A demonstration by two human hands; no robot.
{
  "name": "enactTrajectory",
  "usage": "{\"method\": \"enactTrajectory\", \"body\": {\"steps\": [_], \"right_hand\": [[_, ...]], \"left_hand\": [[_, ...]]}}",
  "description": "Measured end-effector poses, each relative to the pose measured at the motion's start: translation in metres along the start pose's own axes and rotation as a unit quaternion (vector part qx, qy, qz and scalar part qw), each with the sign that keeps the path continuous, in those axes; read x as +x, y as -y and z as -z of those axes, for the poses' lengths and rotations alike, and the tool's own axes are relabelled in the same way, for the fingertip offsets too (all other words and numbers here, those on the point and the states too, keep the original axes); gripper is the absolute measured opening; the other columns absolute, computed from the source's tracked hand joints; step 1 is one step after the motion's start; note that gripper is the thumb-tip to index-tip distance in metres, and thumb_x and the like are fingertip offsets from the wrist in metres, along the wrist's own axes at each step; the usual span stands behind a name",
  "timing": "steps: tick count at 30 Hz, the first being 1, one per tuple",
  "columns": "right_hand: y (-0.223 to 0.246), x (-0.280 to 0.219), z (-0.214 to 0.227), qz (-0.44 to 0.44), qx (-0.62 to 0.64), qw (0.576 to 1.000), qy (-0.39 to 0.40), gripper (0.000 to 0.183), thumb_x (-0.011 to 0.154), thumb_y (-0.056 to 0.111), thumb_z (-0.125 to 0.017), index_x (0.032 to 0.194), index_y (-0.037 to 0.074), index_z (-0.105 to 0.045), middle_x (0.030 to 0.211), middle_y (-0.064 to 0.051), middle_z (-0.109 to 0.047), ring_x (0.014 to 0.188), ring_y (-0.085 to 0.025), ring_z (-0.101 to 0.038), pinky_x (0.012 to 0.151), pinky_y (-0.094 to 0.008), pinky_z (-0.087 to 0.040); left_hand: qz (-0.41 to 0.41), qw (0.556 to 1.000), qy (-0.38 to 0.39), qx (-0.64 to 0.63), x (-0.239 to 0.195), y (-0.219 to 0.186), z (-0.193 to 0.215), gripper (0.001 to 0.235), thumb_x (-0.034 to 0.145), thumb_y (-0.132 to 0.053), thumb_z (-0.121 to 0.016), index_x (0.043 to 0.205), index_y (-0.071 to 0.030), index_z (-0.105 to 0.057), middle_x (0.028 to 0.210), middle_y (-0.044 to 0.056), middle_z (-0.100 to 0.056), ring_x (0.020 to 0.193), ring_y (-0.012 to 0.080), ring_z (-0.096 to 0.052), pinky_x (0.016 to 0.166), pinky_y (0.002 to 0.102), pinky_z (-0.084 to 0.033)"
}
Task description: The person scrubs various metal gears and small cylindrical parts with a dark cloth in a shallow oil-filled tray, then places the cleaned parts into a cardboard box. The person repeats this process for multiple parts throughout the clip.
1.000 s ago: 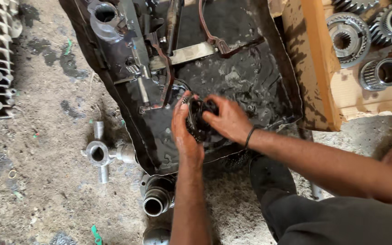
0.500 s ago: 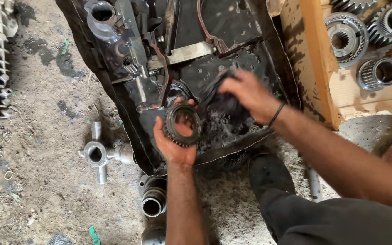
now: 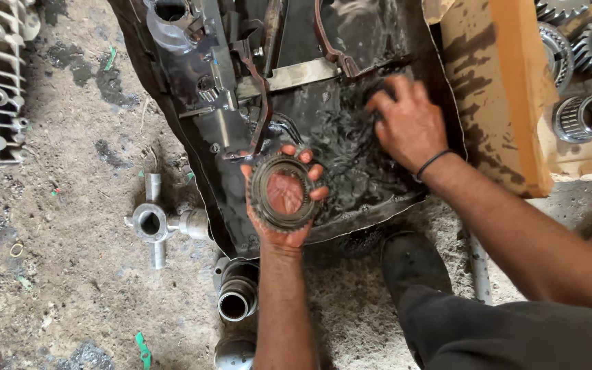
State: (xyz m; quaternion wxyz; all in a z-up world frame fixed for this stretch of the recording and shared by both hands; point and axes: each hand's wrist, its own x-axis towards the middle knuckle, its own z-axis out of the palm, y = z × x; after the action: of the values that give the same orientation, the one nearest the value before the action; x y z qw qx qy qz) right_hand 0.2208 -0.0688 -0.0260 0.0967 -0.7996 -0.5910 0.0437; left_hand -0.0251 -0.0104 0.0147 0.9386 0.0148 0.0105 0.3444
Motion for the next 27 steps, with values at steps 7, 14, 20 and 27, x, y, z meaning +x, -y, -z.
{"method": "enactTrajectory", "body": {"steps": [7,14,20,27], "right_hand": [[-0.008,-0.001,0.000,0.041,0.129,0.991,-0.012,0.045,0.083,0.027,-0.076,0.126,0.021,-0.066,0.130,-0.020,-0.053,0.116,-0.042,-0.061,0.093,-0.048,-0.058],[-0.009,-0.010,0.010,-0.063,-0.005,0.998,-0.019,0.069,0.084,0.048,-0.083,0.141,0.016,-0.060,0.121,-0.030,-0.051,0.094,-0.046,-0.064,0.069,-0.053,-0.057],[-0.014,-0.006,0.012,-0.170,0.456,0.862,0.145,0.060,0.082,0.018,-0.068,0.141,0.013,-0.057,0.111,-0.010,-0.070,0.066,-0.033,-0.068,0.053,-0.041,-0.057],[-0.024,0.005,0.069,-0.203,0.864,0.441,0.132,0.041,0.088,0.031,-0.068,0.118,0.002,-0.067,0.104,-0.017,-0.075,0.081,-0.023,-0.078,0.057,-0.043,-0.067]], "left_hand": [[-0.034,0.983,-0.165,0.068,0.007,-0.010,0.009,0.069,0.100,-0.072,-0.050,0.116,-0.006,-0.062,0.096,0.010,-0.061,0.079,0.0212,-0.057,0.061,0.032,-0.050],[-0.136,0.862,-0.419,0.253,0.010,-0.020,0.013,0.050,0.088,-0.061,-0.061,0.102,-0.013,-0.064,0.075,0.001,-0.058,0.064,0.0151,-0.057,0.054,0.031,-0.049],[-0.219,0.877,-0.330,0.271,0.011,-0.022,0.003,0.030,0.098,-0.036,-0.071,0.096,-0.011,-0.055,0.073,0.001,-0.051,0.063,0.0139,-0.050,0.062,0.038,-0.055],[-0.230,0.887,-0.293,0.271,0.006,-0.013,0.000,0.018,0.102,-0.024,-0.062,0.105,-0.008,-0.055,0.083,0.003,-0.055,0.070,0.0142,-0.053,0.074,0.041,-0.060]]}}
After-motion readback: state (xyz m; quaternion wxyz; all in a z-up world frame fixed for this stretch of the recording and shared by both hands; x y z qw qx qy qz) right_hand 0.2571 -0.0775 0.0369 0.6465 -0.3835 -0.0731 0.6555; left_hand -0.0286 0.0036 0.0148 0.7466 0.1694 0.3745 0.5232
